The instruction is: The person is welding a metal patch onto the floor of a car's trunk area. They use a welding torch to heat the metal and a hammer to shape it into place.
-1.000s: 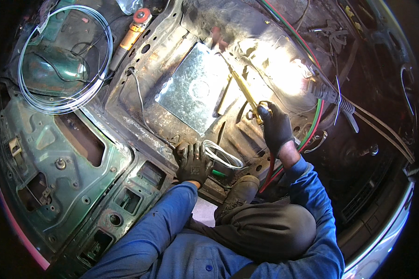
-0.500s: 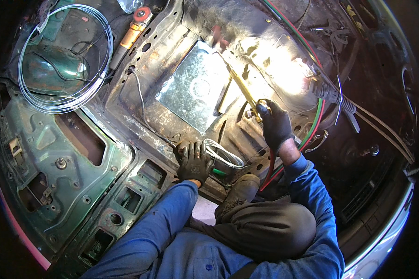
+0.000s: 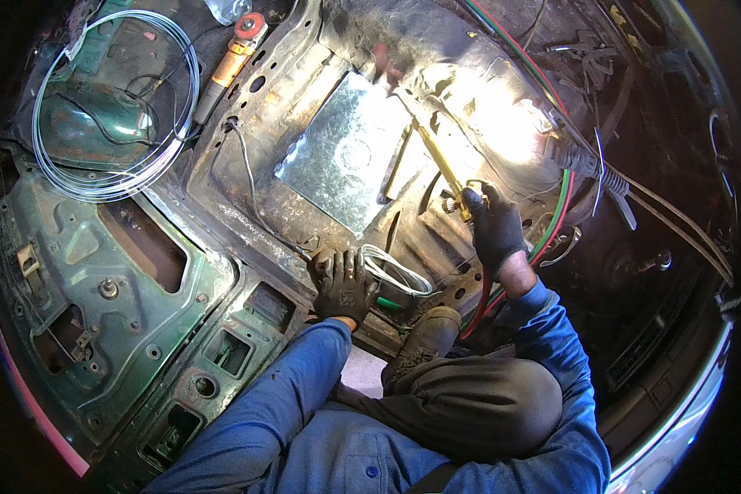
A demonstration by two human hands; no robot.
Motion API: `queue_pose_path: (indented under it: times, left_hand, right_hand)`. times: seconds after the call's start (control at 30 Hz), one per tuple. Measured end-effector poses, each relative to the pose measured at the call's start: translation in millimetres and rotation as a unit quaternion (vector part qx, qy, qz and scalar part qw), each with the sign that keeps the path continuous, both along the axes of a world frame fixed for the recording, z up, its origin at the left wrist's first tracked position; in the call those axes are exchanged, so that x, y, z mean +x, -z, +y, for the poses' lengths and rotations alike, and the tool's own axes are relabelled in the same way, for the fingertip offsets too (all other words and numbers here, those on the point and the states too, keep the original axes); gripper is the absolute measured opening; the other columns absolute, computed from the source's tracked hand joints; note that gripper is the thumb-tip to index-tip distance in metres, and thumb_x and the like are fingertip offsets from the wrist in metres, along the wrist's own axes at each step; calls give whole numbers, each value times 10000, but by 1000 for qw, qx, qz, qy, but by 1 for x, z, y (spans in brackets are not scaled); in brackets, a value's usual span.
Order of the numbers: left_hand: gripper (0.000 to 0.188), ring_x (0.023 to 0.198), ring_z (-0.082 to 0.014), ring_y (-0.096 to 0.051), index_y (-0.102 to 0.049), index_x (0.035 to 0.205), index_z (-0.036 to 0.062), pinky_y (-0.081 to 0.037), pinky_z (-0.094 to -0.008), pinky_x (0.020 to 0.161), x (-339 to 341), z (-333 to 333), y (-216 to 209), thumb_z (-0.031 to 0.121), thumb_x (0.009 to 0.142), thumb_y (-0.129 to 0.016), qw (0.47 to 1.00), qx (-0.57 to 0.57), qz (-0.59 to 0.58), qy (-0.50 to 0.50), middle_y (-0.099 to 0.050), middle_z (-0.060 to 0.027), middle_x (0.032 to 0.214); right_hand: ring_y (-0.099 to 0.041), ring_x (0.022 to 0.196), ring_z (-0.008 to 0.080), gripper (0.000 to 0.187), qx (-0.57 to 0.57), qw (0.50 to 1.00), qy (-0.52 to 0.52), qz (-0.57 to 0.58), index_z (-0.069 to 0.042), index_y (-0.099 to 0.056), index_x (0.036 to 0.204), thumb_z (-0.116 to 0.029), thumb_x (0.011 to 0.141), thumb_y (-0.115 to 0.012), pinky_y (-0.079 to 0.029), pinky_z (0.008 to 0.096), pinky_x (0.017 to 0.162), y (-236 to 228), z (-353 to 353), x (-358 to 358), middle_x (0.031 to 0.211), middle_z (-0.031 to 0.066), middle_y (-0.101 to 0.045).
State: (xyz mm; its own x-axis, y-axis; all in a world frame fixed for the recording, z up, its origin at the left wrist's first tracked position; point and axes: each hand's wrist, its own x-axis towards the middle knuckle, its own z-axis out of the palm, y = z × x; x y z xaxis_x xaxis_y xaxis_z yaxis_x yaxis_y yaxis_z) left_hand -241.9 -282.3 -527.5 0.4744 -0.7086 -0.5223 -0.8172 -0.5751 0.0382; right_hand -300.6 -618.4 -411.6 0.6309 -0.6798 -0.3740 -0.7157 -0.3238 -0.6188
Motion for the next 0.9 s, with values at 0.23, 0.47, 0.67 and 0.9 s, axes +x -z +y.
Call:
queue_pose_path:
  times: [0.23,0.47,0.67,0.9]
  left_hand:
    - [825,1604,-356,-330,-311,1709,59,-150,-549,1326,-1,0,0,579,1085,-460,1000,-5,-5,1,-389,-162,1731]
    - [836,1607,-352,-320,-311,1709,63,-147,-548,1327,-1,2,2,593,1080,-462,1000,-2,-5,3,-377,-155,1737]
    - [859,1605,-349,-320,-312,1703,40,-164,-536,1325,-1,0,-3,601,1074,-477,1000,-6,-17,11,-380,-163,1734]
    - [855,1598,-366,-331,-341,1688,35,-156,-550,1328,-3,-4,-5,590,1060,-511,1000,-11,-1,6,-407,-214,1699]
  right_hand:
    - [-768,984,456,528,-48,998,25,9,26,-693,1309,-450,1086,-636,-584,509,828,3,2,-5,1001,318,-756]
    - [-699,815,170,463,138,980,93,-113,46,-717,1254,-369,1051,-743,-541,364,748,-3,8,-4,920,108,-789]
    - [-579,820,58,418,294,944,70,-132,47,-715,1256,-284,1015,-799,-483,264,705,2,13,-22,933,-14,-719]
    - [-585,799,37,338,402,911,28,-87,-21,-690,1220,-236,991,-815,-462,241,676,-3,34,-47,930,-37,-686]
